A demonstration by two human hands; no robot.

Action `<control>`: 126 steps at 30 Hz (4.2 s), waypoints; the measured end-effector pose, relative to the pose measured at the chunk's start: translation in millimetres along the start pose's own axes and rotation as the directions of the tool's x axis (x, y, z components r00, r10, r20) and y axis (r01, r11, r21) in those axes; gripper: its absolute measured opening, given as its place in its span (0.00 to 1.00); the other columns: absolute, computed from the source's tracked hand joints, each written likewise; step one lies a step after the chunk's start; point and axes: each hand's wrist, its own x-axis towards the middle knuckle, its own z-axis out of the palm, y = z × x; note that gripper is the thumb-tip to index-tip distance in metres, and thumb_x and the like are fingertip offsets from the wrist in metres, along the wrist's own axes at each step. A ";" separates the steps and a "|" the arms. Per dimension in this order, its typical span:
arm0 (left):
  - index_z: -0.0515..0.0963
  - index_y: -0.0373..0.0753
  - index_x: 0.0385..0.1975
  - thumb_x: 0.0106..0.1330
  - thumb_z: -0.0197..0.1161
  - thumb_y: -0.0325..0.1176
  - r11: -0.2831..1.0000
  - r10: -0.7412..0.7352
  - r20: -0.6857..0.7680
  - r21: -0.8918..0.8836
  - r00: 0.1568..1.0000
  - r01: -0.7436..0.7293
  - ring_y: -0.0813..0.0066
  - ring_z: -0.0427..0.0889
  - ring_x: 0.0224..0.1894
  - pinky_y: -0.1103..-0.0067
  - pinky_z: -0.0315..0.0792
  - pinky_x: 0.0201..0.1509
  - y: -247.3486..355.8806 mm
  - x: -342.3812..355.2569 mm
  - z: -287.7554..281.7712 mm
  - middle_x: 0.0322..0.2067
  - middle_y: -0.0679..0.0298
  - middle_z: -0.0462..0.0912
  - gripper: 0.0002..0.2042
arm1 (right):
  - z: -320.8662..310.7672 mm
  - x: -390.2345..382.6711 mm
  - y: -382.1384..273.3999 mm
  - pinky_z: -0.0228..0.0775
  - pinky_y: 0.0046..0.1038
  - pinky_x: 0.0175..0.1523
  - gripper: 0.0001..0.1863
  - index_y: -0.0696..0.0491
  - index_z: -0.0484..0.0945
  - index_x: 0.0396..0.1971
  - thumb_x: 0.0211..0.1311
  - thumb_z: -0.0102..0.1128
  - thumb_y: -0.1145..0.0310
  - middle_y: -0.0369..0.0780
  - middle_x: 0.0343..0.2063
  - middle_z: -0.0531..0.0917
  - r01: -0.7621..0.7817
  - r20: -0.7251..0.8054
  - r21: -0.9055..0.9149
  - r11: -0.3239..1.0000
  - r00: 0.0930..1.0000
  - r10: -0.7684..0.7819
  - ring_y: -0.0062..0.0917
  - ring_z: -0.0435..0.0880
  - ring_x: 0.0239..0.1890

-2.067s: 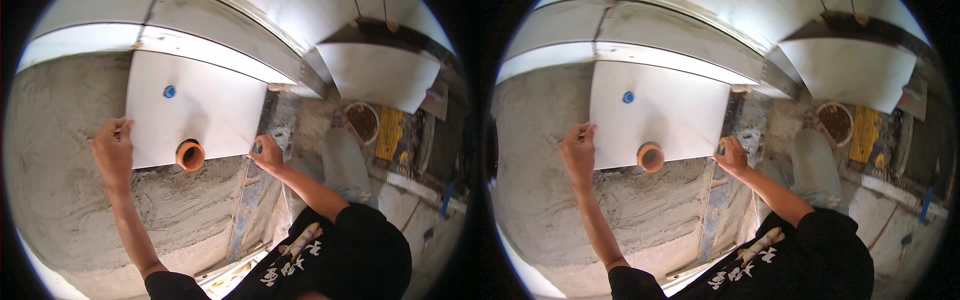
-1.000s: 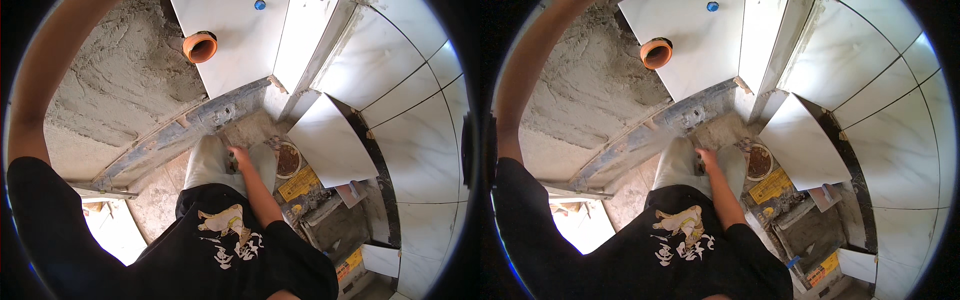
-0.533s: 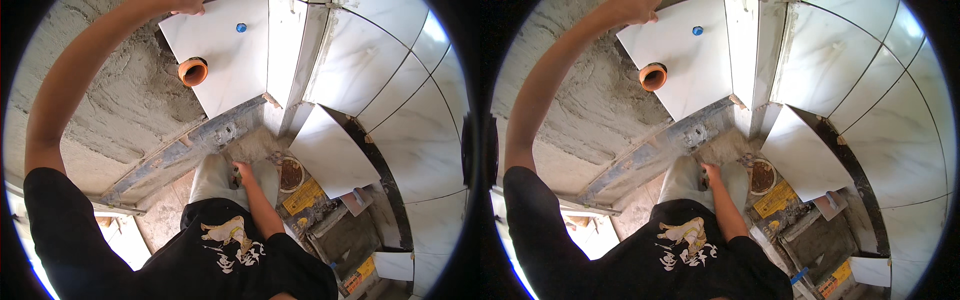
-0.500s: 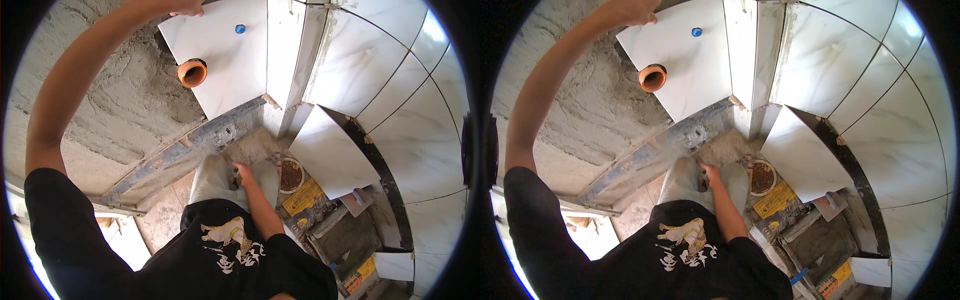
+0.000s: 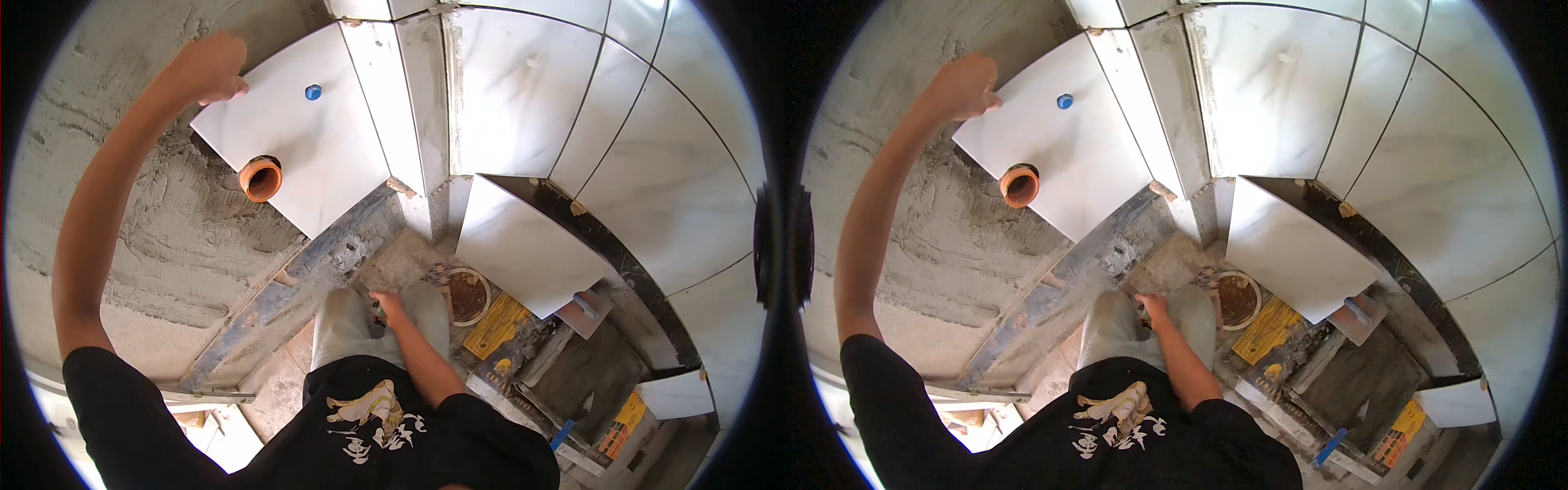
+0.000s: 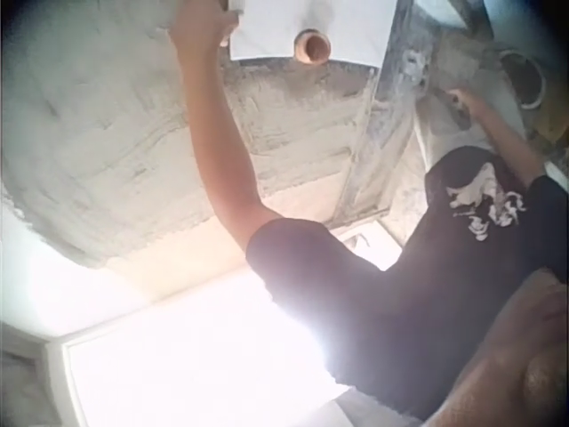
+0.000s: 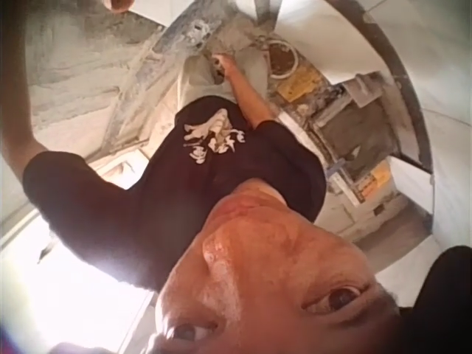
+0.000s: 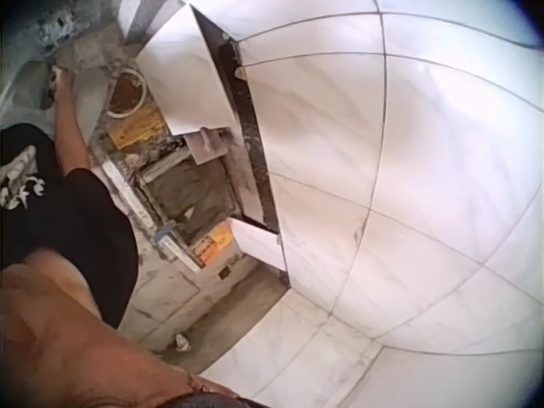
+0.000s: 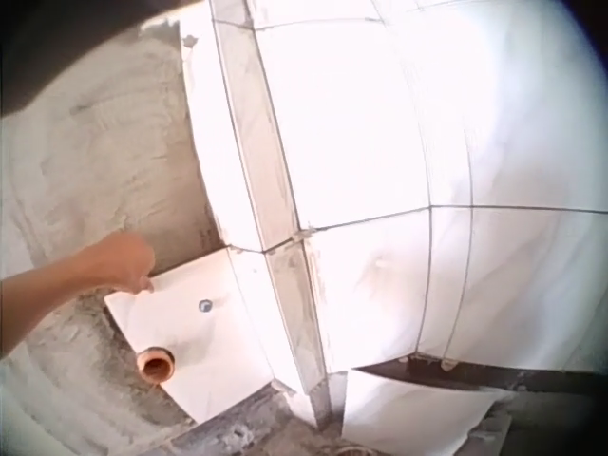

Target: Measuring and positioning a ceramic wall tile around a pipe.

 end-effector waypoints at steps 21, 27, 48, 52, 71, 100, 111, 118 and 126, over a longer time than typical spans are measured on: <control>0.71 0.35 0.28 0.64 0.69 0.36 0.994 -0.019 -0.116 -0.107 0.993 0.006 0.63 0.78 0.22 0.65 0.72 0.29 -16.6 22.4 36.0 0.27 0.54 0.77 0.14 | -3.3 -8.7 -9.2 0.77 0.41 0.26 0.14 0.55 0.83 0.35 0.55 0.72 0.61 0.43 0.36 0.81 -0.018 -0.068 0.143 0.990 0.997 0.028 0.37 0.81 0.35; 0.67 0.35 0.21 0.65 0.68 0.35 0.996 0.079 -0.156 -0.025 0.985 -0.084 0.69 0.73 0.16 0.69 0.65 0.20 -40.1 8.1 23.0 0.17 0.58 0.71 0.17 | 11.1 11.2 1.4 0.77 0.42 0.36 0.15 0.56 0.84 0.33 0.54 0.70 0.59 0.44 0.37 0.83 0.070 -0.001 0.103 0.992 0.998 -0.070 0.36 0.82 0.35; 0.74 0.33 0.19 0.64 0.68 0.37 0.993 -0.101 0.041 -0.051 0.994 0.103 0.60 0.75 0.20 0.67 0.68 0.29 27.5 -3.1 -14.9 0.17 0.54 0.77 0.16 | -2.1 29.8 1.6 0.72 0.36 0.44 0.16 0.59 0.86 0.37 0.51 0.71 0.64 0.41 0.38 0.87 0.139 -0.039 0.053 0.989 0.990 -0.137 0.29 0.84 0.40; 0.74 0.33 0.21 0.65 0.67 0.38 0.995 -0.093 0.015 -0.043 0.996 0.093 0.55 0.72 0.21 0.65 0.67 0.29 22.2 -1.2 -2.8 0.19 0.52 0.76 0.17 | 13.7 16.8 -12.0 0.72 0.31 0.42 0.18 0.61 0.84 0.44 0.54 0.69 0.68 0.41 0.39 0.86 0.316 0.117 0.017 0.949 0.942 -0.316 0.25 0.83 0.38; 0.74 0.34 0.22 0.66 0.67 0.38 0.994 -0.099 -0.076 0.041 0.992 0.103 0.64 0.65 0.18 0.67 0.63 0.27 25.8 -16.3 -6.5 0.15 0.56 0.73 0.16 | -4.3 29.9 -26.0 0.78 0.34 0.34 0.14 0.55 0.84 0.40 0.57 0.65 0.64 0.40 0.35 0.83 0.114 -0.007 0.284 0.952 0.993 -0.117 0.32 0.84 0.35; 0.79 0.43 0.39 0.63 0.70 0.42 0.993 -0.105 -0.414 -0.093 0.904 0.073 0.54 0.85 0.38 0.63 0.76 0.38 23.3 -44.0 5.3 0.33 0.60 0.85 0.12 | -113.6 -157.3 -74.7 0.76 0.39 0.50 0.15 0.55 0.83 0.43 0.54 0.67 0.70 0.39 0.37 0.82 0.482 -0.179 -0.137 0.865 0.847 -0.500 0.31 0.83 0.41; 0.83 0.40 0.37 0.61 0.69 0.24 0.787 -0.067 -0.742 -0.451 0.667 -0.422 0.65 0.85 0.35 0.73 0.77 0.39 73.1 -71.8 48.4 0.34 0.61 0.84 0.07 | -153.8 -271.7 -41.4 0.75 0.40 0.53 0.24 0.51 0.84 0.44 0.42 0.73 0.63 0.49 0.41 0.84 0.118 0.039 -0.978 0.174 0.914 -0.403 0.45 0.83 0.47; 0.82 0.41 0.45 0.55 0.65 0.24 -0.102 0.339 -0.446 -0.893 0.828 -0.439 0.63 0.84 0.37 0.69 0.78 0.44 249.9 -146.4 194.8 0.36 0.61 0.85 0.16 | -146.9 -292.6 -23.4 0.76 0.41 0.52 0.26 0.50 0.84 0.47 0.45 0.74 0.60 0.50 0.39 0.84 0.239 0.146 -0.938 0.251 0.929 -0.340 0.46 0.84 0.45; 0.79 0.39 0.44 0.59 0.70 0.42 0.309 0.726 0.091 -0.929 0.682 -0.205 0.48 0.82 0.50 0.58 0.77 0.49 418.8 -268.2 216.9 0.42 0.49 0.82 0.18 | -154.2 -270.9 15.6 0.74 0.43 0.50 0.15 0.50 0.86 0.39 0.49 0.70 0.64 0.47 0.37 0.80 0.210 0.018 -0.951 0.229 0.772 -0.635 0.46 0.82 0.43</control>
